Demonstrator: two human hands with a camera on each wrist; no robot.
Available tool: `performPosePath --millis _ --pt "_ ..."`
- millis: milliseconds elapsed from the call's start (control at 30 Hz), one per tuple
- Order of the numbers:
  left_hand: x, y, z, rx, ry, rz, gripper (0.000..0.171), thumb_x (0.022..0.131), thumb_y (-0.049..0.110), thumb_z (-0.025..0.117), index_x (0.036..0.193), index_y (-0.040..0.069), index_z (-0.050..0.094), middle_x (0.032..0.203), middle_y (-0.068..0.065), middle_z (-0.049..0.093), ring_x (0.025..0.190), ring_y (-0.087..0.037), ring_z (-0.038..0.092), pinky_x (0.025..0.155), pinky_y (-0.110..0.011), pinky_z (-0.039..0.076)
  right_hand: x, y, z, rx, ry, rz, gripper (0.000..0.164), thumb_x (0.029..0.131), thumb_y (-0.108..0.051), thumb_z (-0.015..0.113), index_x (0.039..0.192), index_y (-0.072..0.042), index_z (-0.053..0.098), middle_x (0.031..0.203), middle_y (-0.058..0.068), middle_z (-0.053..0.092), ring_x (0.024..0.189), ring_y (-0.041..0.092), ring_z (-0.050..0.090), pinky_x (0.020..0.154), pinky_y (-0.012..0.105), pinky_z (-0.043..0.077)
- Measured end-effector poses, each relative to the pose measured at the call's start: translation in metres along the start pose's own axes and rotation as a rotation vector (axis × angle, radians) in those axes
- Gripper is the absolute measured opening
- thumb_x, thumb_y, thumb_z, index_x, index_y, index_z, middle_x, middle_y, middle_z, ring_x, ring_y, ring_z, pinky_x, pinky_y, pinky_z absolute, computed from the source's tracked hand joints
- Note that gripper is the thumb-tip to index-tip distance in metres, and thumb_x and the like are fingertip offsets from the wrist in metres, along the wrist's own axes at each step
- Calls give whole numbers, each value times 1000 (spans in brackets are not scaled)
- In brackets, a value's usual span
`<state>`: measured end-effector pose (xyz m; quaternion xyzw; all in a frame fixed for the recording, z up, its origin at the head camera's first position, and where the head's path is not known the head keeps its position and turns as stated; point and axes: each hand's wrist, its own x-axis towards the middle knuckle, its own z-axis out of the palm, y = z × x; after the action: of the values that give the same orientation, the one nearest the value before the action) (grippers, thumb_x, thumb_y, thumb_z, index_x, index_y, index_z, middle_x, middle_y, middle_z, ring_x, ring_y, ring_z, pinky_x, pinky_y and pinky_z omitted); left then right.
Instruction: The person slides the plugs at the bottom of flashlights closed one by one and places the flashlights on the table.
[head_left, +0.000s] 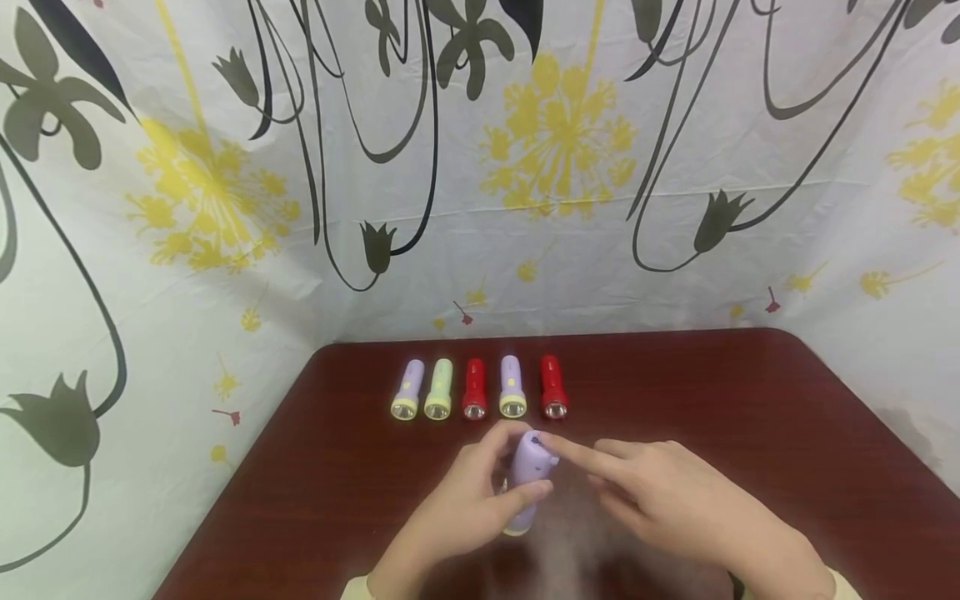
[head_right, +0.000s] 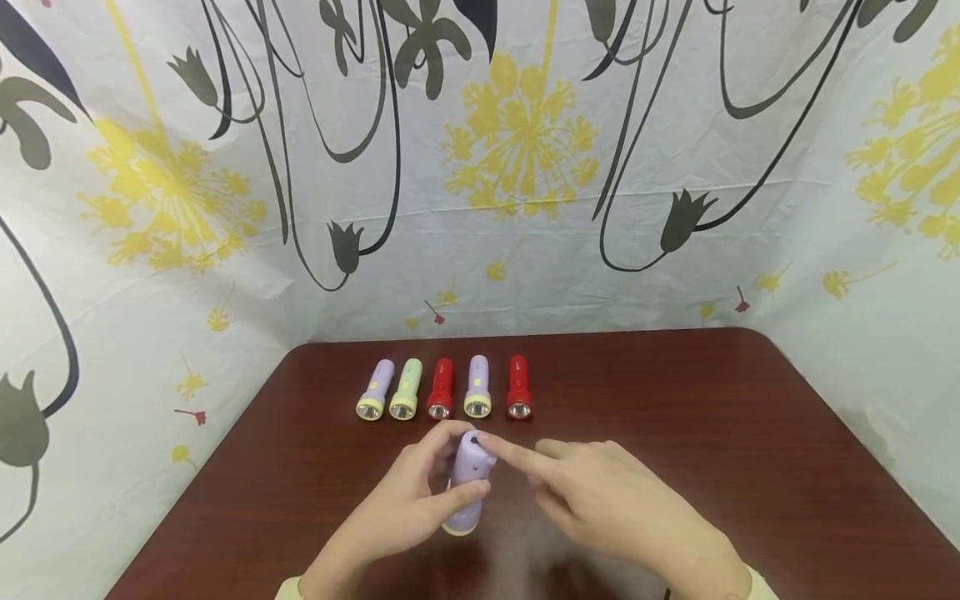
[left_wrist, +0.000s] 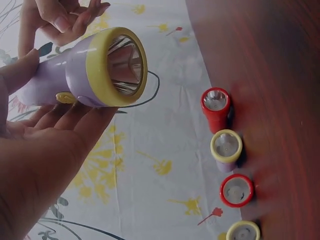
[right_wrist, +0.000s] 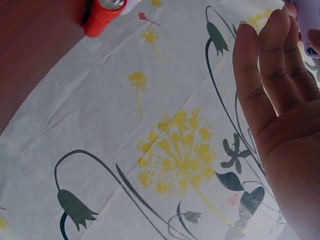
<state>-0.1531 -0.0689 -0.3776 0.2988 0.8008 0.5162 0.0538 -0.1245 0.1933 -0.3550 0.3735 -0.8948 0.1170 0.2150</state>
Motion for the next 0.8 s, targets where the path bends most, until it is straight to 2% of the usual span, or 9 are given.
performPosePath --millis 167,300,433,633,800 --pt "7 1 0 70 37 -69 45 92 28 84 129 22 58 116 1 74 91 -5 68 80 -24 58 -5 6 0 -16 -4 9 88 84 -10 80 158 -45 46 76 -25 43 58 -8 27 57 11 32" --pt "17 0 3 164 74 -125 47 90 33 86 126 18 59 112 -1 76 88 -6 69 77 -25 59 -12 12 1 -28 -17 40 83 84 -12 80 155 -42 51 91 -24 65 66 -8 39 61 16 43" --pt "28 -4 9 262 90 -196 51 88 37 87 124 15 58 100 -5 76 77 -7 67 66 -26 58 -18 17 4 -1 -35 52 69 84 -11 80 145 -36 63 101 -20 71 72 -8 47 63 22 49" --pt "42 -17 25 407 40 -271 53 86 35 87 125 15 56 87 -4 70 68 -9 63 58 -27 54 -24 21 8 15 -64 67 52 85 -12 81 132 -31 72 99 -20 71 74 -8 55 62 23 51" --pt "55 -29 37 553 -16 -284 49 88 37 85 120 12 58 81 -4 66 64 -14 62 55 -29 51 -27 23 11 29 -84 77 48 85 -11 81 128 -30 74 98 -19 71 70 -10 48 59 21 47"
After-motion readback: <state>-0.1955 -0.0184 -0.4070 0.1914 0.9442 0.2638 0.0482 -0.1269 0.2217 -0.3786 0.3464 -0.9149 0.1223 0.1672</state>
